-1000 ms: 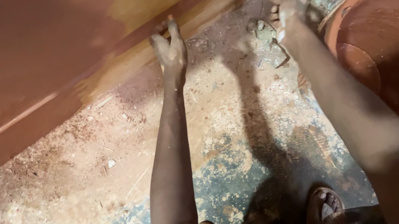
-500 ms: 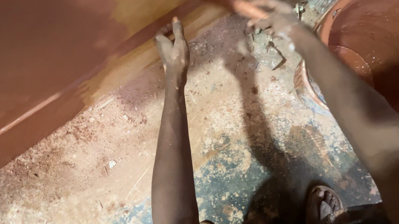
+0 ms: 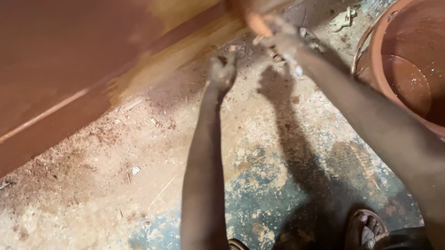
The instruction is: The person paints the lower section of a wall using a paintbrush. They repeatedly dip the brush into a bucket of brown paint and apply it to the wall surface near the floor.
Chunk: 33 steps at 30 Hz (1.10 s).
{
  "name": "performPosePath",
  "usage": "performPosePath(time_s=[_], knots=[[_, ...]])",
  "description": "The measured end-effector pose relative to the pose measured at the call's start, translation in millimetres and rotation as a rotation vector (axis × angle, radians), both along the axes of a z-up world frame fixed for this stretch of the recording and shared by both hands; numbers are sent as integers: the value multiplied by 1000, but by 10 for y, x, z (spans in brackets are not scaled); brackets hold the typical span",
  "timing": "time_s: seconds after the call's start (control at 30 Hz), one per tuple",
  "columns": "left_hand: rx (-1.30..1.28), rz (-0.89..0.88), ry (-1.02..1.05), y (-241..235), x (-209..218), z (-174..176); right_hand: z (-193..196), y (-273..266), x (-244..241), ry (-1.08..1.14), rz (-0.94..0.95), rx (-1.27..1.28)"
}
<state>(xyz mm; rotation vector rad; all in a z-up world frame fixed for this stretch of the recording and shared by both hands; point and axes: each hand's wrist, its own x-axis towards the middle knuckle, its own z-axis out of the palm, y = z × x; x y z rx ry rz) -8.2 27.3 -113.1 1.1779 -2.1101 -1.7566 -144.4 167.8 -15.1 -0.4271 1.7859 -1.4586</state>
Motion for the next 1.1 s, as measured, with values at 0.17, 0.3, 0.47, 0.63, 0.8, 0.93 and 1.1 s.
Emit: performPosePath(time_s=[0.17,0.3,0.47,0.63,0.8,0.93,1.1], knots=[[234,119,274,353,-334,-8,-112,-68,323,190,287,173],[392,229,325,271,-307,-32,-143,-3,244,301,628,169],[335,69,224,-117,286,17,4,38,269,264,902,421],[297,447,217,-369,997,127,146,74,458,380,862,684],[51,769,279,-235,683,96,17,69,306,537,863,701],[9,541,255,186,-93,138,-290,151,99,571,848,775],[-2,42,131,312,-378,371,-336,388,-62,596,904,639]])
